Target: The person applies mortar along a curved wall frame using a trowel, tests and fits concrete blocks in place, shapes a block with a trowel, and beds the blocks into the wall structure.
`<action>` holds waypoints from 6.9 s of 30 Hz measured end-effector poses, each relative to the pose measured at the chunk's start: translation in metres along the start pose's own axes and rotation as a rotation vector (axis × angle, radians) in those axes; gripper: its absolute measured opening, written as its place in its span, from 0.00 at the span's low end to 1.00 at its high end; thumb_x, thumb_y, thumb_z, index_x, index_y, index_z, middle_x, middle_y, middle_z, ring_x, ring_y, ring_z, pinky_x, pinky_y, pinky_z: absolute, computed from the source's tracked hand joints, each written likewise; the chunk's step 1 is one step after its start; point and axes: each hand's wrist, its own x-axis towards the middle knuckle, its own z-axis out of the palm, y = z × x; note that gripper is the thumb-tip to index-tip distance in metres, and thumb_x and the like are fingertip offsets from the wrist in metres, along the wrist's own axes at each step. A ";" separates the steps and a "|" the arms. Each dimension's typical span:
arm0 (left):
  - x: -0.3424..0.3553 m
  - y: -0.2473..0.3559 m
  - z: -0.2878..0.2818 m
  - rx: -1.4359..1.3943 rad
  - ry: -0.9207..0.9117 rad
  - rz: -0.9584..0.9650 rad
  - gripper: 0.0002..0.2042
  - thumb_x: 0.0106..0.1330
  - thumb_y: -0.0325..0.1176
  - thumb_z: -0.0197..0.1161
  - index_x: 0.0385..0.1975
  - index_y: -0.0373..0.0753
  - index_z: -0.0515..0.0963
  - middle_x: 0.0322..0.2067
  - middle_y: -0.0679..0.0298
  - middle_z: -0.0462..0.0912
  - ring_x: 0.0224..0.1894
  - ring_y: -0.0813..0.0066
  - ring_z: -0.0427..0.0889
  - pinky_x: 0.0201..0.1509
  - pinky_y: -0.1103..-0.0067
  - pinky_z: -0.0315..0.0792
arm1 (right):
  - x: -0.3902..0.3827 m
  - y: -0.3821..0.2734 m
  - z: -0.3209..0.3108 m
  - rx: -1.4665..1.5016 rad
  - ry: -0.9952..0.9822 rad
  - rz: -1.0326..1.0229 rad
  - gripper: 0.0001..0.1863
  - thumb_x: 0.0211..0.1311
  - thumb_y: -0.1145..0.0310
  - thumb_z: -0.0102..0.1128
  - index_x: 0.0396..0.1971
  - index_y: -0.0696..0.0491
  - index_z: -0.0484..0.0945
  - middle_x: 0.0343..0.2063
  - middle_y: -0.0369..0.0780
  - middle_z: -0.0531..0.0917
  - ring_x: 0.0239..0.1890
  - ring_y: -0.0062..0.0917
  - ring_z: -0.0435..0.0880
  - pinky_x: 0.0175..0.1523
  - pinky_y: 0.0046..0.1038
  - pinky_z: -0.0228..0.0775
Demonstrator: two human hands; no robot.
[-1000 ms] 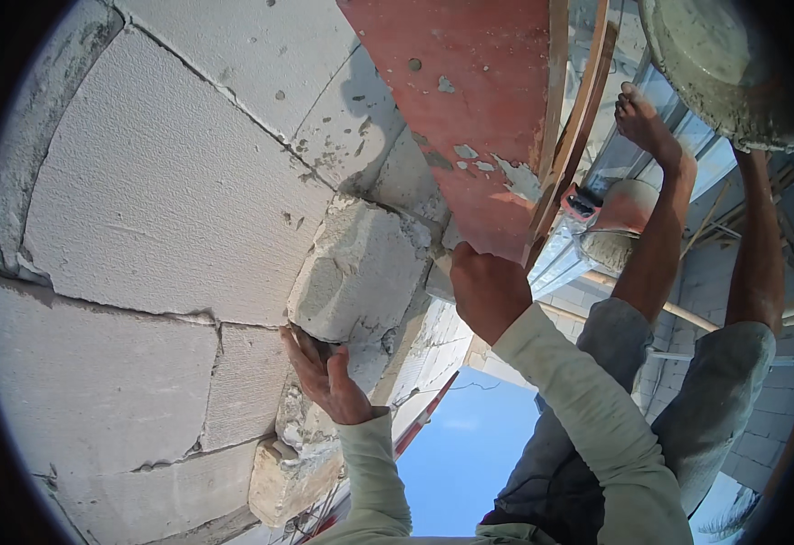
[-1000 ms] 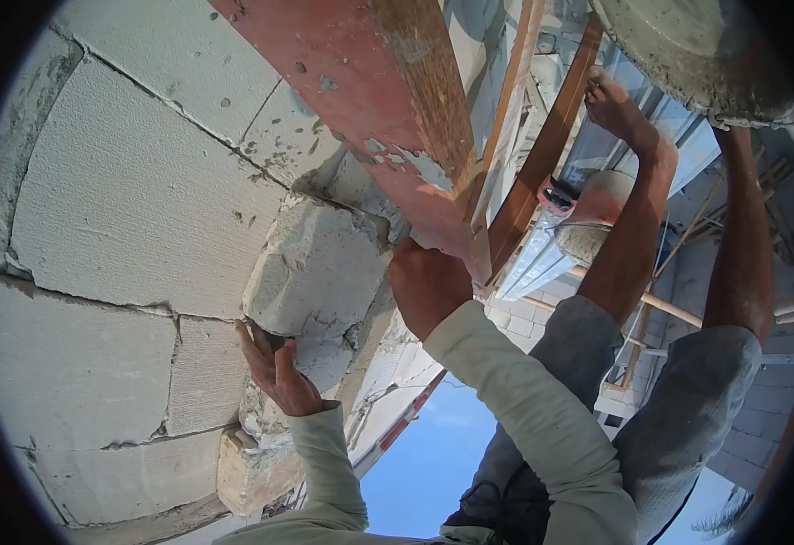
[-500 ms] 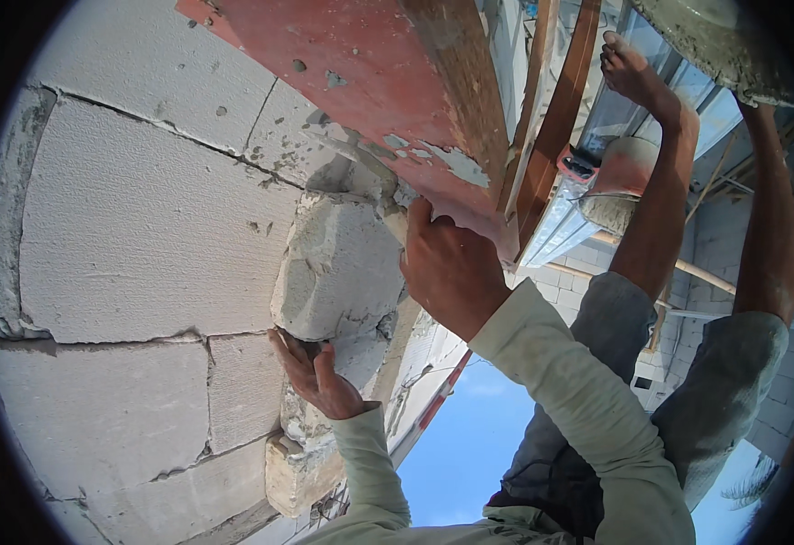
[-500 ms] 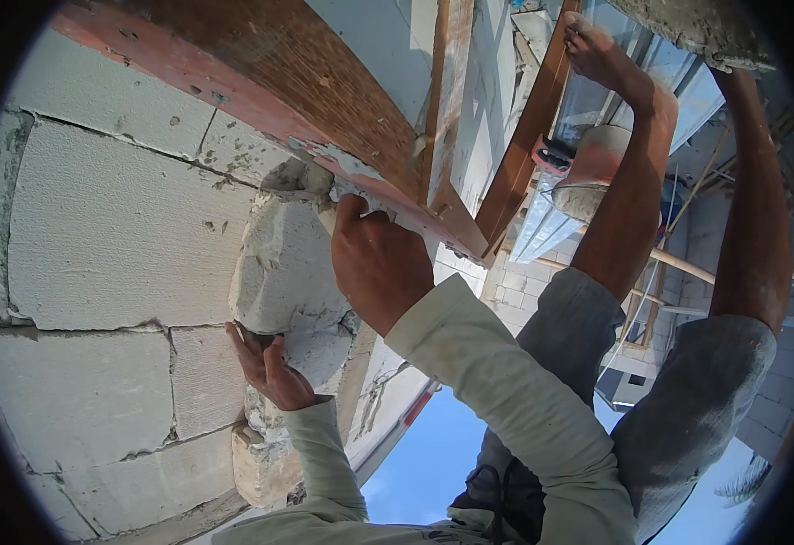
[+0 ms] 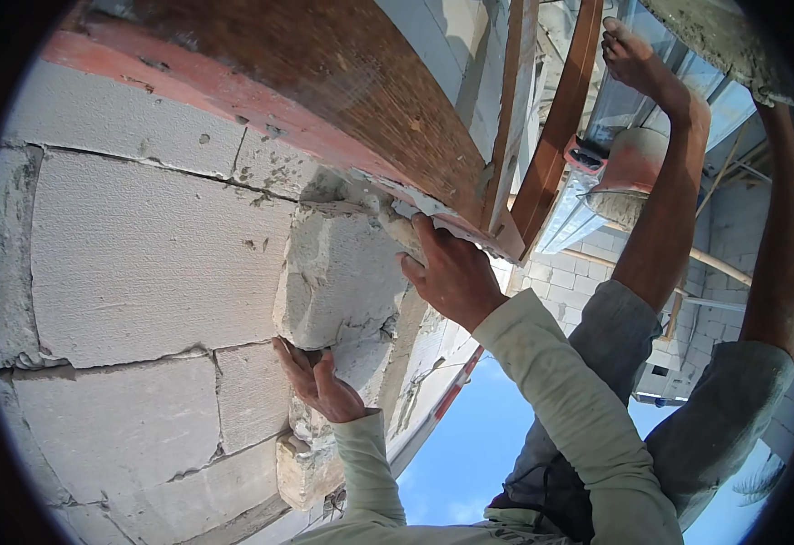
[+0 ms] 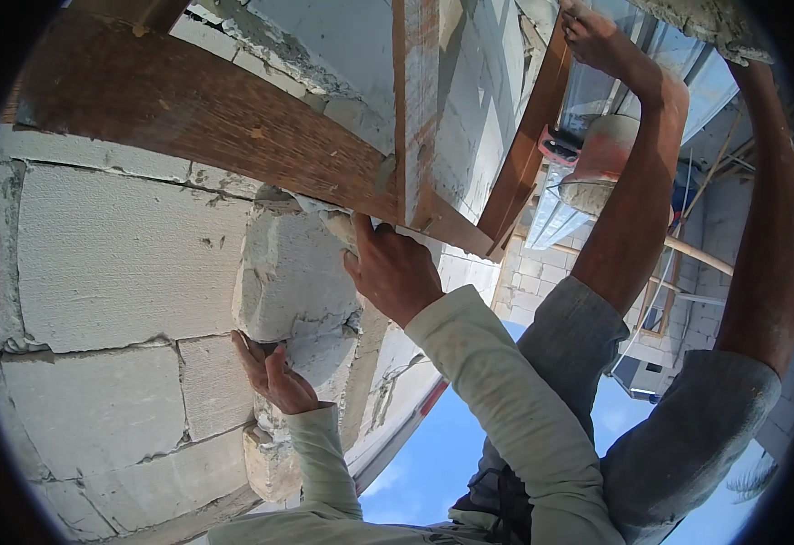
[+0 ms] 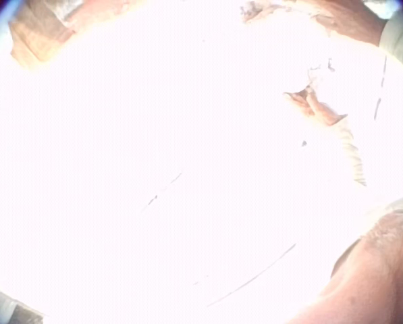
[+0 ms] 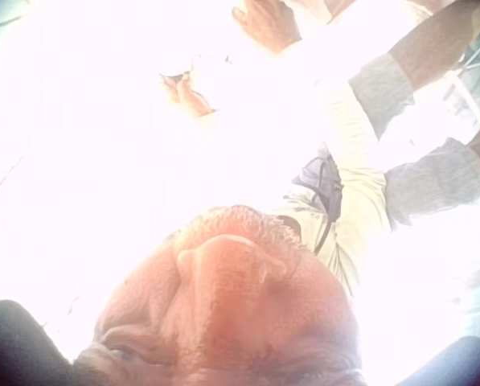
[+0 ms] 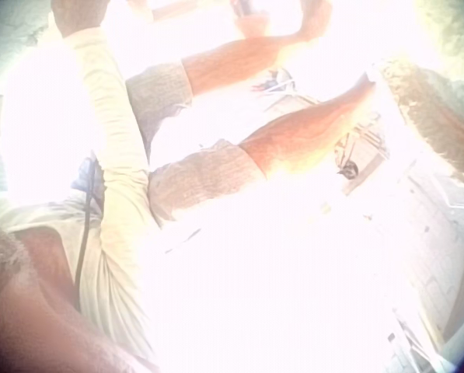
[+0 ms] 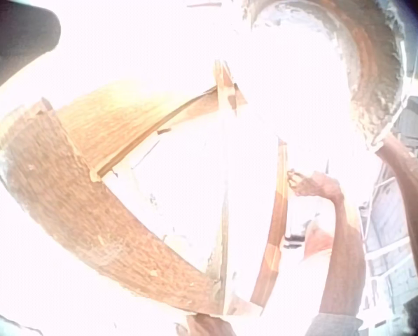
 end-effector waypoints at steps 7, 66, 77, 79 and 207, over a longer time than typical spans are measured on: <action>-0.001 -0.001 0.003 0.049 0.005 0.036 0.43 0.48 0.29 0.54 0.69 0.27 0.48 0.69 0.39 0.49 0.72 0.55 0.49 0.72 0.71 0.46 | 0.010 0.020 0.013 0.043 -0.159 -0.038 0.22 0.48 0.70 0.67 0.38 0.59 0.64 0.31 0.55 0.79 0.38 0.50 0.81 0.40 0.44 0.73; -0.002 -0.001 0.001 -0.052 0.046 0.012 0.43 0.46 0.26 0.54 0.69 0.27 0.50 0.68 0.41 0.54 0.68 0.54 0.59 0.70 0.69 0.53 | 0.018 0.036 0.052 0.078 0.289 -0.340 0.21 0.41 0.78 0.64 0.35 0.58 0.63 0.30 0.54 0.75 0.35 0.54 0.78 0.37 0.45 0.72; -0.001 -0.002 0.001 -0.013 0.059 0.032 0.43 0.47 0.27 0.54 0.69 0.27 0.49 0.68 0.39 0.51 0.69 0.54 0.56 0.71 0.69 0.51 | 0.010 0.032 0.049 -0.042 0.098 -0.174 0.23 0.43 0.74 0.67 0.36 0.59 0.63 0.31 0.52 0.76 0.32 0.51 0.80 0.35 0.44 0.74; 0.000 -0.003 0.000 -0.002 0.051 0.029 0.43 0.47 0.27 0.54 0.69 0.26 0.49 0.68 0.39 0.51 0.69 0.54 0.56 0.71 0.69 0.51 | 0.010 0.030 0.045 -0.112 0.013 -0.077 0.24 0.42 0.74 0.67 0.37 0.58 0.63 0.30 0.52 0.75 0.32 0.52 0.80 0.35 0.43 0.74; 0.009 -0.030 -0.008 0.015 0.210 0.287 0.33 0.54 0.28 0.50 0.65 0.30 0.58 0.59 0.37 0.67 0.59 0.40 0.71 0.62 0.57 0.69 | 0.189 -0.214 -0.027 -2.415 -0.942 -0.416 0.09 0.52 0.66 0.59 0.32 0.54 0.80 0.28 0.41 0.82 0.38 0.39 0.83 0.44 0.43 0.75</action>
